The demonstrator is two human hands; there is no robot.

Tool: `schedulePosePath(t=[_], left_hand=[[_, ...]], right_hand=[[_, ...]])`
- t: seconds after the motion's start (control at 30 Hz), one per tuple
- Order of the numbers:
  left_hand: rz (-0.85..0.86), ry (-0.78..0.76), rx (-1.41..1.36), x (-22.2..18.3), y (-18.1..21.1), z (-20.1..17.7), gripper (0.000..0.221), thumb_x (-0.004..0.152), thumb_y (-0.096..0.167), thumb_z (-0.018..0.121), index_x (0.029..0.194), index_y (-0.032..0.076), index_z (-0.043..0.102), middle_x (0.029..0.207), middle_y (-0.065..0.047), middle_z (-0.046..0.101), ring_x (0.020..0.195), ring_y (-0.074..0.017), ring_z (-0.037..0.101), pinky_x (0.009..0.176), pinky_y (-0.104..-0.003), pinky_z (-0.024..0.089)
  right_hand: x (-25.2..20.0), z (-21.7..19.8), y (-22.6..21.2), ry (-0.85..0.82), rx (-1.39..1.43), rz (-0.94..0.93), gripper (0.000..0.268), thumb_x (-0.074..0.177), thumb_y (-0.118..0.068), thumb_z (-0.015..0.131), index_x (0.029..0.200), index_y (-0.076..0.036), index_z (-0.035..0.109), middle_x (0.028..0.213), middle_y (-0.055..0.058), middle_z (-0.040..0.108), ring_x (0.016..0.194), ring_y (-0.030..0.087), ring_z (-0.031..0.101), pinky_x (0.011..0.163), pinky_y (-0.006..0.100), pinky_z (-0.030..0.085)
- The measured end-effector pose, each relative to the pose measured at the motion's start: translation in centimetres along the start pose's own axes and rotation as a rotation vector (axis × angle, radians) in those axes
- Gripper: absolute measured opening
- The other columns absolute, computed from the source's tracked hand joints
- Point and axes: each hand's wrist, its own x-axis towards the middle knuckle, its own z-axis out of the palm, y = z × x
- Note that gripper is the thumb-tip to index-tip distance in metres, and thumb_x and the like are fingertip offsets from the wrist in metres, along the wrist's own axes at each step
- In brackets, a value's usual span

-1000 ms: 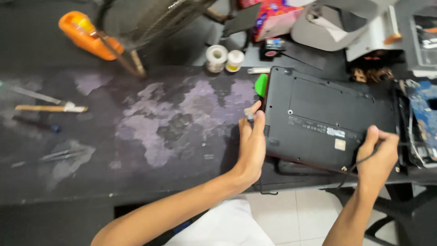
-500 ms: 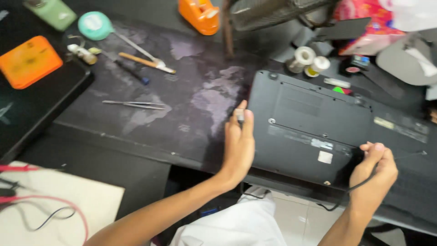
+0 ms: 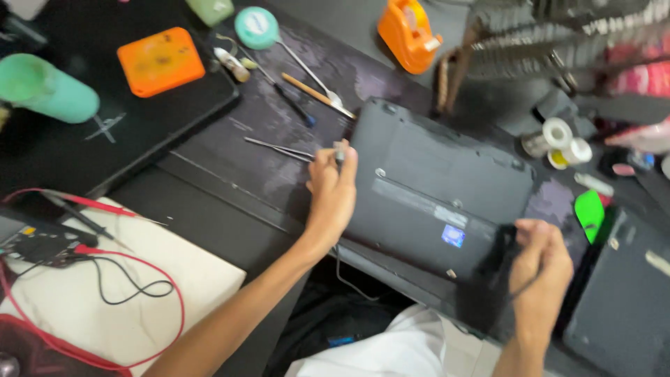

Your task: The person uses a hot air gun to heat a laptop motherboard while holding tweezers, then works on the board with tweezers and applies flux from a small container. They reposition the board, lift and turn it over, and later handle an opened laptop chassis on the workbench.

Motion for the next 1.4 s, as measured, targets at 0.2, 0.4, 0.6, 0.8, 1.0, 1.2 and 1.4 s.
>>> schedulePosePath(t=[0.2,0.4,0.6,0.8,1.0,1.2,1.4], left_hand=[[-0.051,-0.164,0.194,-0.6,1.3,0.6,0.050,0.104,0.043,0.046,0.136,0.008,0.060,0.122,-0.016,0.056,0.122,-0.0332,0.049,0.109,-0.054,0.029],[-0.039,-0.181,-0.014,-0.8,1.7,-1.3,0.049,0.104,0.043,0.044,0.136,0.013,0.066,0.123,-0.014,0.060,0.120,-0.0295,0.052,0.109,-0.042,0.036],[-0.091,-0.322,-0.303,-0.2,2.6,-4.7,0.053,0.107,0.047,0.041,0.136,0.008,0.061,0.119,-0.012,0.065,0.115,-0.0223,0.061,0.102,-0.034,0.044],[-0.019,-0.495,-0.502,1.3,6.6,-9.2,0.059,0.110,0.050,0.035,0.150,0.009,0.048,0.091,-0.010,0.072,0.088,-0.0175,0.069,0.085,-0.033,0.053],[0.010,-0.515,-0.484,4.2,7.7,-14.2,0.069,0.105,0.055,0.035,0.159,0.013,0.038,0.099,-0.009,0.069,0.091,-0.0138,0.067,0.084,-0.034,0.055],[0.149,-0.275,-0.571,7.4,5.3,-17.5,0.074,0.111,0.059,0.038,0.148,-0.002,0.058,0.114,-0.010,0.064,0.105,-0.0121,0.061,0.101,-0.030,0.048],[0.092,-0.064,-0.798,8.0,6.2,-19.9,0.071,0.110,0.053,0.040,0.142,-0.006,0.060,0.119,-0.017,0.069,0.105,-0.0190,0.066,0.096,-0.034,0.050]], right_hand=[[1.9,-0.9,9.1,-0.097,0.128,-0.020,0.042,0.127,-0.027,0.043,0.113,0.006,0.066,0.097,0.013,0.068,0.095,0.018,0.064,0.091,0.031,0.050],[8.4,-3.5,15.4,-0.314,0.257,0.174,0.058,0.118,-0.051,0.037,0.127,0.003,0.057,0.092,0.022,0.070,0.074,0.023,0.071,0.069,0.036,0.054],[10.9,-3.2,14.8,-0.558,0.163,-0.160,0.072,0.100,-0.064,0.036,0.124,-0.002,0.062,0.069,0.009,0.050,0.057,0.016,0.047,0.059,0.030,0.035],[7.7,1.5,-12.7,-0.914,-0.100,-0.608,0.054,0.104,-0.050,0.040,0.127,-0.005,0.058,0.087,0.001,0.059,0.066,0.012,0.061,0.058,0.027,0.052],[6.5,11.1,-27.2,-1.070,0.077,-1.057,0.023,0.103,-0.028,0.056,0.112,-0.008,0.053,0.093,0.007,0.058,0.084,0.019,0.059,0.071,0.031,0.052],[6.7,17.9,-33.3,-1.131,0.248,-1.124,0.019,0.088,-0.004,0.064,0.107,-0.003,0.065,0.099,0.009,0.072,0.093,0.019,0.072,0.082,0.033,0.055],[9.7,22.6,-35.1,-1.438,0.417,-0.966,0.021,0.095,-0.001,0.055,0.112,-0.002,0.068,0.104,0.008,0.073,0.096,0.017,0.069,0.086,0.032,0.057]])
